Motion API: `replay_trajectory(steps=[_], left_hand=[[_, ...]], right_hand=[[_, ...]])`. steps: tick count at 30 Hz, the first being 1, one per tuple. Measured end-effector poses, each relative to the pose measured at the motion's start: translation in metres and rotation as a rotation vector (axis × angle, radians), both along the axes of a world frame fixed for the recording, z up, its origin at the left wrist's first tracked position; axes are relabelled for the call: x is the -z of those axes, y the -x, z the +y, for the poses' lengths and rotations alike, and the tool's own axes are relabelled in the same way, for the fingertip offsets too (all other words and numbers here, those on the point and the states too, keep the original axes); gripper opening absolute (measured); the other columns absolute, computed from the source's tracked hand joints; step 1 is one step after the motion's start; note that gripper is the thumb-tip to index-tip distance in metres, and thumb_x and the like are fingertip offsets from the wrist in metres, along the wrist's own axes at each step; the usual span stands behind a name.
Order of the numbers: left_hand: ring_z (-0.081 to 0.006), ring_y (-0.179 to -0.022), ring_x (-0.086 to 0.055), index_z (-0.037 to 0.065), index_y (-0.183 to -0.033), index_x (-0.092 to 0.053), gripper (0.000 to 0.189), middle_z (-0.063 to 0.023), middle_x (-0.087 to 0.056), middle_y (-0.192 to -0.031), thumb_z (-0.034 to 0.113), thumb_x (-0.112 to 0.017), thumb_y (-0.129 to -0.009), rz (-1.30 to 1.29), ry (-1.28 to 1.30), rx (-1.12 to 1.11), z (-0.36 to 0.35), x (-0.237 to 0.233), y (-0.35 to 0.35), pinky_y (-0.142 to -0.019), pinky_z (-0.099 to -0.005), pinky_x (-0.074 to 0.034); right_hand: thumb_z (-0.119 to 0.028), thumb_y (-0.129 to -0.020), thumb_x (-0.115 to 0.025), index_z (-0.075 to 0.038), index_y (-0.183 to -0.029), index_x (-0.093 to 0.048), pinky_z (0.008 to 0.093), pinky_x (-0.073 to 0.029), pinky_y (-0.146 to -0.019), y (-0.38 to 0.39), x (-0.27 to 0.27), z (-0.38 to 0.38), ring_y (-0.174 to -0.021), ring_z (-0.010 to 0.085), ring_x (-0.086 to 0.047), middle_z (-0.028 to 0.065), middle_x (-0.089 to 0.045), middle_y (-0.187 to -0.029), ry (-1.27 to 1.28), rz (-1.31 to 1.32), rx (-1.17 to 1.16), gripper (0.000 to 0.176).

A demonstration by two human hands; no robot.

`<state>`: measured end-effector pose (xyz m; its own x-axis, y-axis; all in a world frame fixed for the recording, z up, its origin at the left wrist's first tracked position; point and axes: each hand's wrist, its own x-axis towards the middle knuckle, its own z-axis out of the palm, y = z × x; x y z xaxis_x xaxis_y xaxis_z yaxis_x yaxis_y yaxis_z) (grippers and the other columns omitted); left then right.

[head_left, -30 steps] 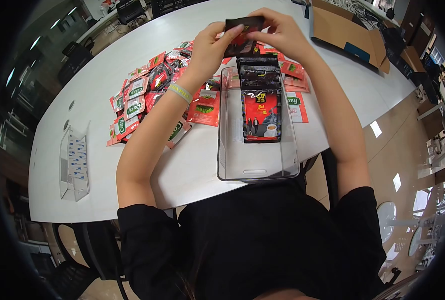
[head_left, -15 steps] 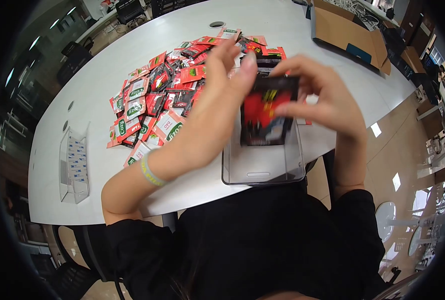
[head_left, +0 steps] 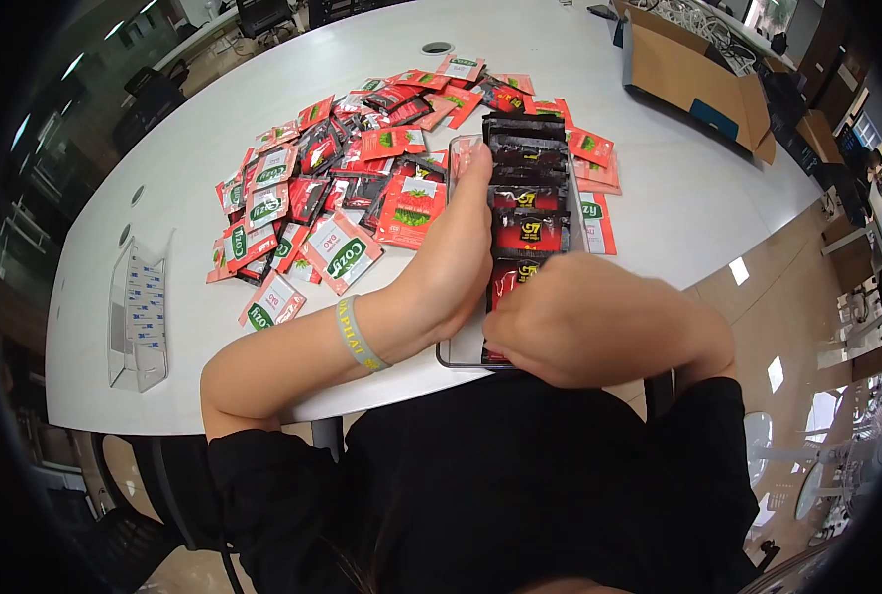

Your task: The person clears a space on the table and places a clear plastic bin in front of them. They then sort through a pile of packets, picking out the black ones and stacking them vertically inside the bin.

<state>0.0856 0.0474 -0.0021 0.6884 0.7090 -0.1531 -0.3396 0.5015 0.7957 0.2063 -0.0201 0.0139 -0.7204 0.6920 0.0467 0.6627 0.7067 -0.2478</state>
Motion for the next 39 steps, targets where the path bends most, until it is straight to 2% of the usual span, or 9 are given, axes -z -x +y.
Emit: replay_trajectory(steps=[5,7,11,14,16,19,29,35,39], left_hand=[[-0.0148,-0.096,-0.058,0.006,-0.123,-0.042,0.050,-0.0072,-0.056,-0.108,0.044,-0.019,-0.099,-0.003,-0.009,0.034,0.004,0.002,0.001,-0.087,-0.0328,-0.048],[-0.0146,-0.096,-0.058,0.006,-0.123,-0.042,0.051,-0.0072,-0.056,-0.108,0.044,-0.019,-0.099,-0.017,-0.015,0.045,0.005,0.003,0.000,-0.087,-0.0328,-0.048],[-0.0149,-0.096,-0.058,0.006,-0.122,-0.043,0.052,-0.0071,-0.057,-0.106,0.045,-0.018,-0.099,-0.026,-0.016,0.074,0.007,0.005,0.000,-0.087,-0.0325,-0.048],[-0.0151,-0.096,-0.058,0.006,-0.122,-0.044,0.052,-0.0072,-0.058,-0.105,0.045,-0.018,-0.099,-0.018,-0.022,0.074,0.006,0.003,0.000,-0.088,-0.0328,-0.048],[-0.0154,-0.096,-0.058,0.006,-0.121,-0.044,0.052,-0.0073,-0.058,-0.105,0.045,-0.018,-0.099,-0.007,-0.018,0.071,0.006,0.003,0.000,-0.088,-0.0333,-0.048],[-0.0161,-0.097,-0.058,0.007,-0.121,-0.044,0.052,-0.0078,-0.057,-0.106,0.046,-0.018,-0.098,0.029,-0.060,0.057,0.009,0.001,-0.002,-0.089,-0.0349,-0.047],[-0.0191,-0.102,-0.057,0.006,-0.117,-0.052,0.061,-0.0105,-0.060,-0.106,0.048,-0.012,-0.098,0.169,-0.113,0.102,0.057,0.002,-0.031,-0.092,-0.0379,-0.046],[-0.0192,-0.099,-0.058,0.005,-0.116,-0.051,0.060,-0.0107,-0.060,-0.105,0.049,-0.014,-0.097,0.128,-0.174,0.126,0.054,0.006,-0.031,-0.091,-0.0371,-0.047],[-0.0193,-0.098,-0.058,0.005,-0.116,-0.049,0.059,-0.0113,-0.059,-0.106,0.050,-0.016,-0.097,0.094,-0.203,0.128,0.045,0.004,-0.030,-0.089,-0.0359,-0.049]], right_hand=[[-0.015,-0.085,-0.051,0.000,-0.069,-0.054,0.0409,-0.046,-0.059,-0.002,0.001,0.030,-0.060,0.0347,-0.056,0.0168,-0.056,-0.062,0.251,-0.147,-0.171,0.022],[-0.014,-0.087,-0.048,0.000,-0.074,-0.055,0.0410,-0.046,-0.061,-0.001,0.000,0.033,-0.061,0.0347,-0.056,0.0173,-0.055,-0.062,0.507,-0.093,-0.223,0.020],[-0.014,-0.089,-0.046,-0.001,-0.078,-0.055,0.0411,-0.045,-0.063,0.001,-0.001,0.035,-0.063,0.0342,-0.055,0.0162,-0.054,-0.062,0.560,-0.090,-0.289,0.019],[-0.008,-0.084,-0.050,0.000,-0.074,-0.056,0.0391,-0.047,-0.061,-0.001,-0.001,0.025,-0.061,0.0326,-0.058,0.0159,-0.056,-0.062,0.394,-0.148,-0.236,0.014],[-0.002,-0.074,-0.054,0.002,-0.069,-0.057,0.0351,-0.050,-0.057,-0.002,-0.009,0.013,-0.059,0.0296,-0.061,0.0158,-0.057,-0.062,0.098,-0.362,-0.065,0.007],[0.003,-0.065,-0.056,0.004,-0.064,-0.057,0.0328,-0.051,-0.055,-0.002,-0.002,0.010,-0.058,0.0272,-0.063,0.0165,-0.058,-0.062,-0.045,-0.290,-0.070,0.002],[0.003,-0.064,-0.057,0.004,-0.065,-0.058,0.0330,-0.052,-0.056,0.001,0.004,0.019,-0.059,0.0272,-0.063,0.0157,-0.059,-0.065,-0.016,-0.339,-0.009,0.002],[-0.001,-0.067,-0.056,0.007,-0.079,-0.056,0.0325,-0.052,-0.056,0.002,0.016,0.021,-0.061,0.0272,-0.064,0.0169,-0.060,-0.072,-0.012,-0.489,0.156,0.014],[-0.013,-0.079,-0.057,0.008,-0.086,-0.056,0.0342,-0.051,-0.055,0.000,0.021,0.023,-0.060,0.0266,-0.063,0.0158,-0.060,-0.071,-0.031,-0.482,0.178,0.022]])
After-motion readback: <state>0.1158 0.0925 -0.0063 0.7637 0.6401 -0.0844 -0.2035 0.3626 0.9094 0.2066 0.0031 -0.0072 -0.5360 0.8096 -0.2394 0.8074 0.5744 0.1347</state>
